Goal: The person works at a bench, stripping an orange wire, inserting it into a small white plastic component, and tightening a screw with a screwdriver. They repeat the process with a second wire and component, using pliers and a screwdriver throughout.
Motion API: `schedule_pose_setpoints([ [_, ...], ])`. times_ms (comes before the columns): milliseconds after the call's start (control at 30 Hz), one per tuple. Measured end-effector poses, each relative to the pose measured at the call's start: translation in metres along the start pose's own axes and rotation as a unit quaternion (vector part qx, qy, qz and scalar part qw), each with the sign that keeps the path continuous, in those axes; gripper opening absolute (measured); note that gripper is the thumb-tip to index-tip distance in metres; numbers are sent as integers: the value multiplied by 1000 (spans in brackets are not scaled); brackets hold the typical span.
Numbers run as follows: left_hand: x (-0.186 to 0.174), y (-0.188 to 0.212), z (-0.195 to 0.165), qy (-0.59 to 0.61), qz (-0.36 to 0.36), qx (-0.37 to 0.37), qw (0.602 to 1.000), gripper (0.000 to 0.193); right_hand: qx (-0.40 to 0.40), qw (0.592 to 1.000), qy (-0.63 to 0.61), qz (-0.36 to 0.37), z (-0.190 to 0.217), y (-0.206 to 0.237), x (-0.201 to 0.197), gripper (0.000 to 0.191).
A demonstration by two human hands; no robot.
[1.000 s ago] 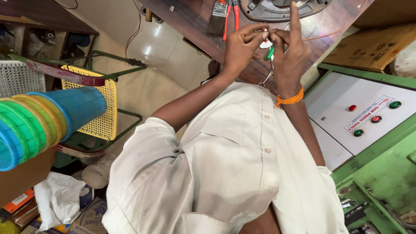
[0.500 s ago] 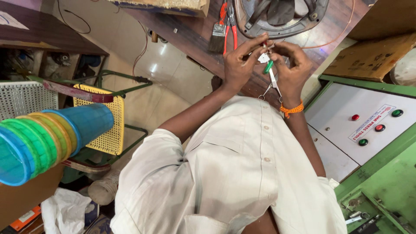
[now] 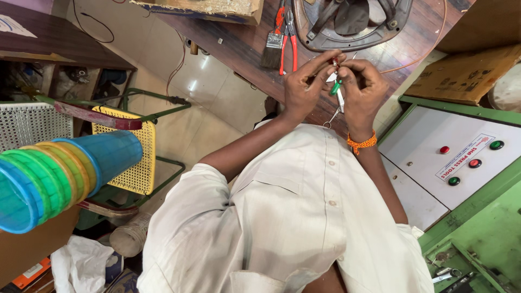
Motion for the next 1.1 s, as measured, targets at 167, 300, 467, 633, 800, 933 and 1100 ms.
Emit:
schedule_pose_setpoints([
  [167, 2, 1, -4, -13, 16, 37, 999, 34, -38, 998, 46, -13, 8, 4, 1, 20],
  [300, 5, 2, -1, -15, 21, 17, 1000, 34, -39, 998, 44, -31, 12, 7, 3, 18],
  [467, 3, 1, 5, 14, 14, -16, 1000, 35, -84, 990, 108, -45, 24, 11, 8, 15],
  [633, 0, -1, 11, 67, 0, -54, 996, 34, -120, 980, 151, -43, 27, 11, 8, 15],
  [800, 0, -4, 10, 95, 6, -78, 992, 31, -106, 990, 90, -38, 13, 10, 5, 16],
  [933, 0, -3, 3, 88, 5, -73, 993, 29, -75, 995, 49, -41, 2, 6, 3, 13],
  [1100, 2, -2, 1, 98, 1, -75, 992, 31, -123, 987, 107, -16, 13, 7, 5, 8],
])
Point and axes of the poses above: each hand's wrist, its own y-axis away from the middle knuckle, its own x-axis out of the palm, z = x × y, the point moved 5 cm from there along -y, towards the middle knuckle, and after that the axes turned 4 degrees about -y, right-handed, at the moved point
